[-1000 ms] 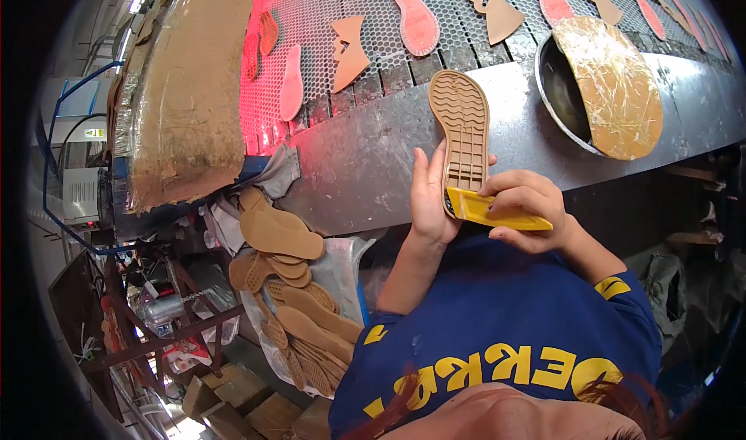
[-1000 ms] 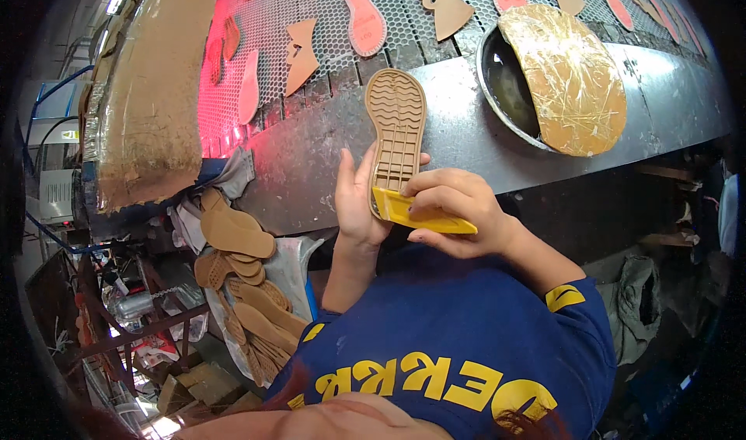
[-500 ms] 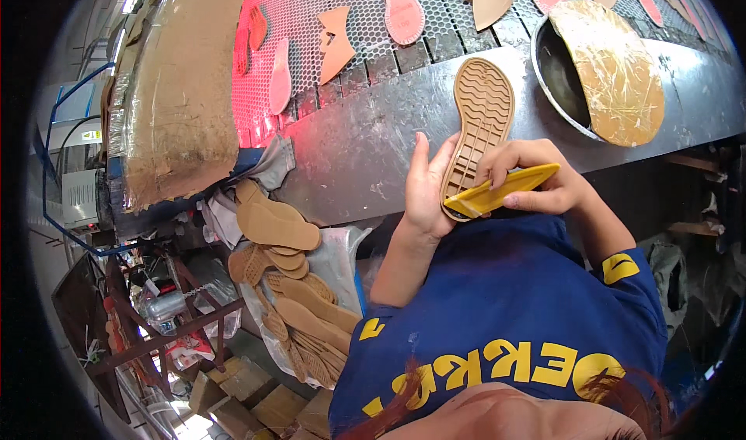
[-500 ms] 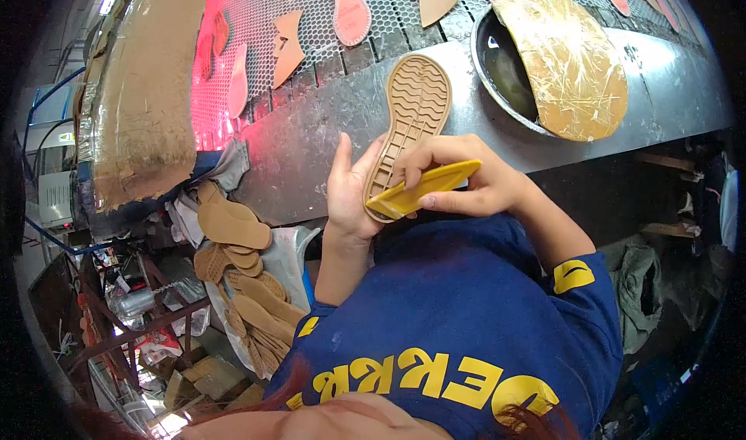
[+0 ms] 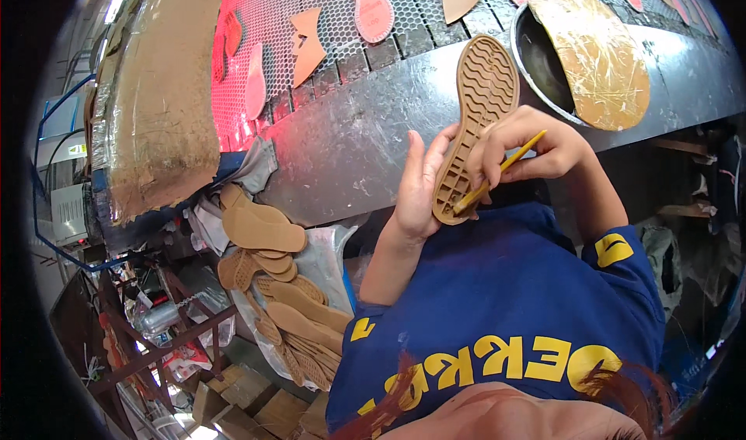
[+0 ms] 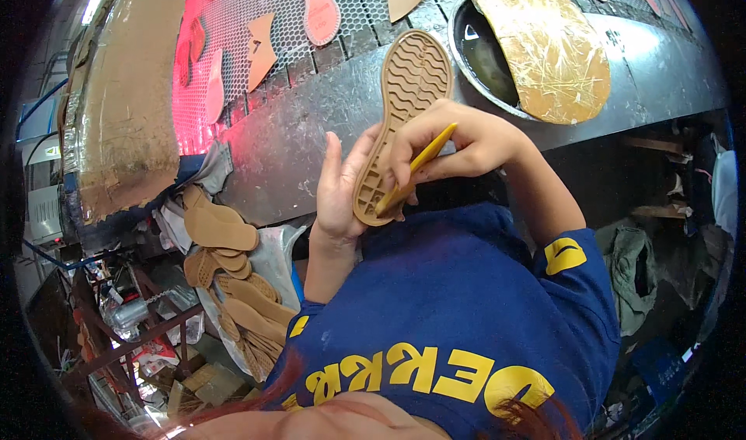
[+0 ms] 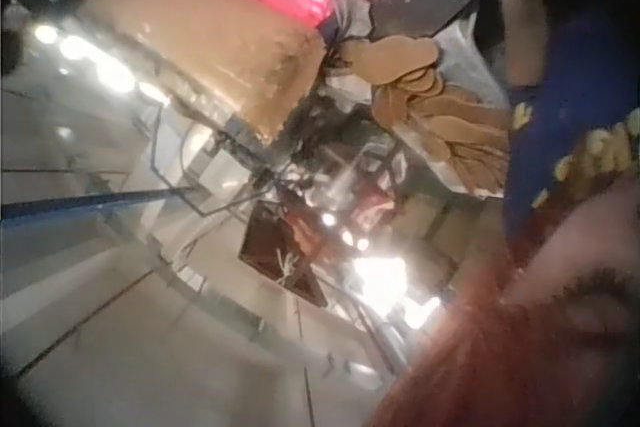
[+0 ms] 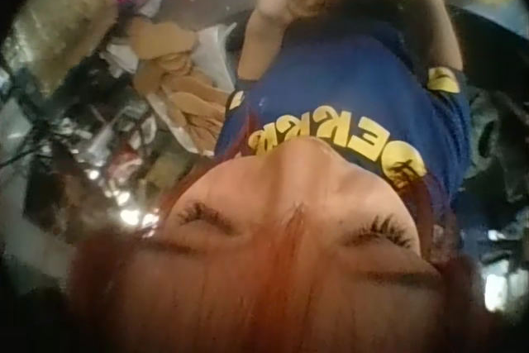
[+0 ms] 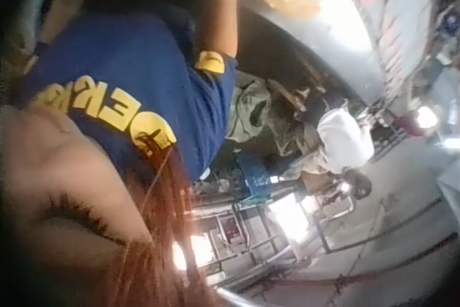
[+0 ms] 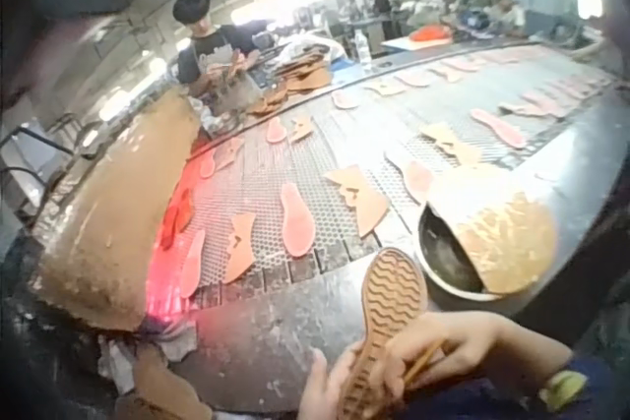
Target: The person repeatedly picks up shoe sole parts from a stack and applies a substance to their textured surfaces using a yellow plastic scraper. They dip the scraper into a container to reload the substance and then spread it across the sole before placing the treated part onto a moving conveyor belt.
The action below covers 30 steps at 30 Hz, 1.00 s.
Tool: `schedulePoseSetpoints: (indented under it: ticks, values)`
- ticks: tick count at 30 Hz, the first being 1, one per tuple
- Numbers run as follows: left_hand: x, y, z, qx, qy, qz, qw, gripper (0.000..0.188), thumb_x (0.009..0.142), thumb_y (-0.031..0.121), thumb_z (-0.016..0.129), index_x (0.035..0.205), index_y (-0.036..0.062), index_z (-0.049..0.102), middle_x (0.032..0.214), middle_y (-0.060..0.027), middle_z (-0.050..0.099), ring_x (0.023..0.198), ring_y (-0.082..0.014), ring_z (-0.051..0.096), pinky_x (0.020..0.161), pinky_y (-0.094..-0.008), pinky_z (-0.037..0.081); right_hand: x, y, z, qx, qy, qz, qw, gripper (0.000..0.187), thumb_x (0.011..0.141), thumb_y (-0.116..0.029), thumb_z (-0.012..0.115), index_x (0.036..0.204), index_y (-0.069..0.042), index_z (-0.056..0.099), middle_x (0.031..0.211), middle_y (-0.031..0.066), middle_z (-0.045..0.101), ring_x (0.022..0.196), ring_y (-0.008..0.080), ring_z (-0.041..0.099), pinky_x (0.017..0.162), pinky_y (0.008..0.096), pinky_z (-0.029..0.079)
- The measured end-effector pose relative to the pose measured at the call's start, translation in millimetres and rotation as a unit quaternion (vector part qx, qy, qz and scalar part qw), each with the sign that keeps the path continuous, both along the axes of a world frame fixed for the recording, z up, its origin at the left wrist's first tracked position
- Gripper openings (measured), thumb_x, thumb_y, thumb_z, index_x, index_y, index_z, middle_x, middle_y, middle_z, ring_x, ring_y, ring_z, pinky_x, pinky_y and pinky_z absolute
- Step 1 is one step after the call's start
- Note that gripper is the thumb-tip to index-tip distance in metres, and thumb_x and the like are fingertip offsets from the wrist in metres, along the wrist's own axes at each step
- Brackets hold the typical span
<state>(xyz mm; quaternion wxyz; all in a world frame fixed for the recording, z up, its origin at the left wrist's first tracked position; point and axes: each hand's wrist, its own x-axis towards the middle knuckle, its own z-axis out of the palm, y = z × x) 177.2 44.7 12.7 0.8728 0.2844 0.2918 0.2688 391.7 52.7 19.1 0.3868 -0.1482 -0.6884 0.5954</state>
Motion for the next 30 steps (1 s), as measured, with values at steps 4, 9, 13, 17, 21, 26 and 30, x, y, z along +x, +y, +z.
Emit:
schedulePoseSetpoints:
  ticks: [4,9,13,17,21,26,30]
  values:
    - [-5.3,6.0,2.7,0.021,-0.022,-0.022,0.999,0.081,0.094,0.070,0.013,0.145,0.0084,0.026,0.111,-0.0210,0.061,0.076,-0.0254,0.067,0.054,-0.0320,0.058,16.5,-5.8,-9.8,0.045,0.158,-0.151,0.975,0.010,0.080,0.000,0.064,0.090,0.000,0.063,0.104,0.0181,0.066,0.090,0.0201,0.065,0.079,0.0310,0.051]
    - [-2.8,13.7,-10.5,-0.022,-0.003,0.009,1.000,0.064,0.102,0.054,0.019,0.142,0.0073,0.035,0.121,-0.0254,0.059,0.079,-0.0281,0.068,0.058,-0.0363,0.060,38.1,-31.1,-21.6,0.021,0.168,-0.558,0.812,0.021,0.085,0.005,0.054,0.104,-0.004,0.058,0.110,0.0145,0.062,0.097,0.0181,0.060,0.086,0.0334,0.050]
    - [-10.6,9.1,-33.6,0.062,-0.046,0.213,0.974,0.052,0.103,0.039,0.032,0.147,0.0115,0.028,0.130,-0.0244,0.051,0.100,-0.0329,0.063,0.078,-0.0433,0.057,49.0,-13.5,-27.9,0.132,-0.118,-0.672,0.719,0.012,0.085,0.001,0.060,0.096,-0.003,0.062,0.098,0.0138,0.065,0.093,0.0256,0.064,0.083,0.0345,0.051]
    - [20.0,2.9,-22.1,0.146,-0.136,0.238,0.951,0.061,0.096,0.020,0.052,0.150,0.0151,0.022,0.139,-0.0203,0.044,0.121,-0.0390,0.051,0.095,-0.0501,0.050,70.5,-33.2,-25.9,0.194,-0.268,-0.682,0.652,0.012,0.078,-0.001,0.065,0.090,-0.003,0.063,0.083,0.0142,0.066,0.073,0.0313,0.066,0.064,0.0365,0.053]
    - [6.2,-3.1,-27.2,0.263,-0.134,0.199,0.935,0.072,0.091,0.001,0.055,0.151,0.0109,0.017,0.141,-0.0180,0.043,0.135,-0.0412,0.038,0.107,-0.0531,0.040,70.3,-40.1,-31.5,0.203,-0.335,-0.673,0.628,0.013,0.076,-0.001,0.064,0.089,-0.003,0.064,0.083,0.0144,0.066,0.072,0.0315,0.066,0.065,0.0376,0.053]
    - [-7.0,-5.9,-48.5,0.392,0.073,0.217,0.891,0.082,0.082,-0.014,0.056,0.150,0.0074,0.015,0.139,-0.0172,0.043,0.133,-0.0381,0.040,0.110,-0.0505,0.035,69.4,-43.4,-23.5,0.162,-0.268,-0.680,0.664,0.013,0.077,0.001,0.063,0.089,-0.003,0.064,0.084,0.0143,0.067,0.072,0.0312,0.066,0.065,0.0369,0.053]
    - [-14.1,0.0,-46.4,0.521,0.193,0.191,0.809,0.081,0.082,-0.002,0.066,0.147,0.0008,0.017,0.137,-0.0167,0.045,0.131,-0.0307,0.043,0.113,-0.0458,0.030,78.2,-46.0,-27.1,0.105,-0.193,-0.662,0.716,0.014,0.080,0.004,0.062,0.093,-0.002,0.064,0.087,0.0128,0.068,0.077,0.0256,0.068,0.068,0.0338,0.054]
